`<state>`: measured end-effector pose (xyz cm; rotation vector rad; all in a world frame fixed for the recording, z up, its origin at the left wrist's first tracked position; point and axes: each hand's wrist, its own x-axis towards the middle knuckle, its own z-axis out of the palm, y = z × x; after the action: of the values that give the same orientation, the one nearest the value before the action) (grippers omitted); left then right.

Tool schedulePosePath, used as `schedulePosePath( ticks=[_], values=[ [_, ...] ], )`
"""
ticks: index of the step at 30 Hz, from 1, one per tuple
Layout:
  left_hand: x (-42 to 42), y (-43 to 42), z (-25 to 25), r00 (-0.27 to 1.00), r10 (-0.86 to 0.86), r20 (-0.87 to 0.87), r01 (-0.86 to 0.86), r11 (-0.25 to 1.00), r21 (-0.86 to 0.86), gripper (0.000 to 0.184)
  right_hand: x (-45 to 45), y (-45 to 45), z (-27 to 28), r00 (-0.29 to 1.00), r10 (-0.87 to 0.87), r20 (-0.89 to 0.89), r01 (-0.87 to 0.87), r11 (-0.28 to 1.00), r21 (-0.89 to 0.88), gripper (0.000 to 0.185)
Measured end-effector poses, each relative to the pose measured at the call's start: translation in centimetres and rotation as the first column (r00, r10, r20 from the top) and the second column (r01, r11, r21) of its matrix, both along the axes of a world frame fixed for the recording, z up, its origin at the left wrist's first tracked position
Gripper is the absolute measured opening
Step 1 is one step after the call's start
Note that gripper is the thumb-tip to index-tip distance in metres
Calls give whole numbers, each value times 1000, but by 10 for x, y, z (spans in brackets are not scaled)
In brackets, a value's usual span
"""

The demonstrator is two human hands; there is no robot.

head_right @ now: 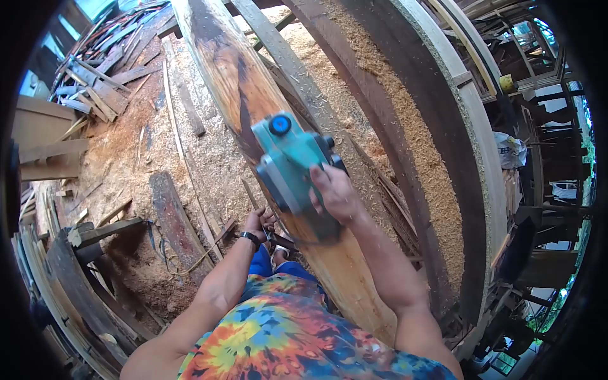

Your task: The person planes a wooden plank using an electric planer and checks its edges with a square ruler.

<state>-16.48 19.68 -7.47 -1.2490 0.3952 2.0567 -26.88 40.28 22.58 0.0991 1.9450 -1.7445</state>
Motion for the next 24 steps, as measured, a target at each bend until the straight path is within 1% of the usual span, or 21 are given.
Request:
schedulePosePath(
  ticks=[1,2,5,6,8,9,10,11,13,14,17,18,19,21,22,24],
  values=[
    [3,5,-3,999,35,11,-35,999,-29,37,29,20,0,1000,13,-6,-13,1000,4,59],
    [7,8,-7,997,70,25,-69,996,-57,39,55,38,2,999,9,42,-9,1000,7,62],
    [23,4,-21,998,68,-19,-65,989,134,42,113,81,-3,996,-1,92,2,1000,-11,71],
    [21,9,-7,995,102,11,-103,984,146,34,123,91,-1,992,2,123,1,1000,-21,75],
    [22,12,-18,999,35,11,-35,998,42,25,124,96,2,986,2,166,0,1000,-17,83],
    [22,13,-23,1000,0,14,0,1000,-9,21,119,95,1,987,17,158,-15,1000,-14,82],
    [16,11,-9,997,-80,10,81,996,-40,9,110,93,1,988,33,149,-32,999,-10,80],
    [15,10,-12,992,-126,22,127,988,-90,8,100,90,0,989,49,142,-48,999,-7,79],
    [8,6,-12,976,-213,50,219,958,-186,9,70,74,-1,996,61,66,-61,998,4,66],
    [7,3,-11,968,-250,17,246,937,-247,10,54,64,-2,997,67,29,-67,998,9,61],
    [-8,-21,-12,924,-380,-36,346,874,-342,10,-2,38,-4,995,97,16,-97,995,3,58],
    [-13,-31,-14,936,-350,-26,326,895,-305,9,-22,29,-6,994,110,6,-110,994,18,58],
    [-21,-41,-6,927,-374,-21,352,889,-292,8,-42,21,-6,992,128,19,-129,992,19,61],
    [-41,-63,26,910,-415,-12,397,880,-262,7,-84,1,-4,984,170,46,-171,985,22,69],
    [-49,-76,33,887,-460,-27,442,866,-235,7,-105,-12,-2,983,182,8,-182,983,31,68],
    [-70,-98,51,892,-452,-17,439,874,-208,6,-147,-34,-1,979,204,18,-205,978,39,68]
  ],
)
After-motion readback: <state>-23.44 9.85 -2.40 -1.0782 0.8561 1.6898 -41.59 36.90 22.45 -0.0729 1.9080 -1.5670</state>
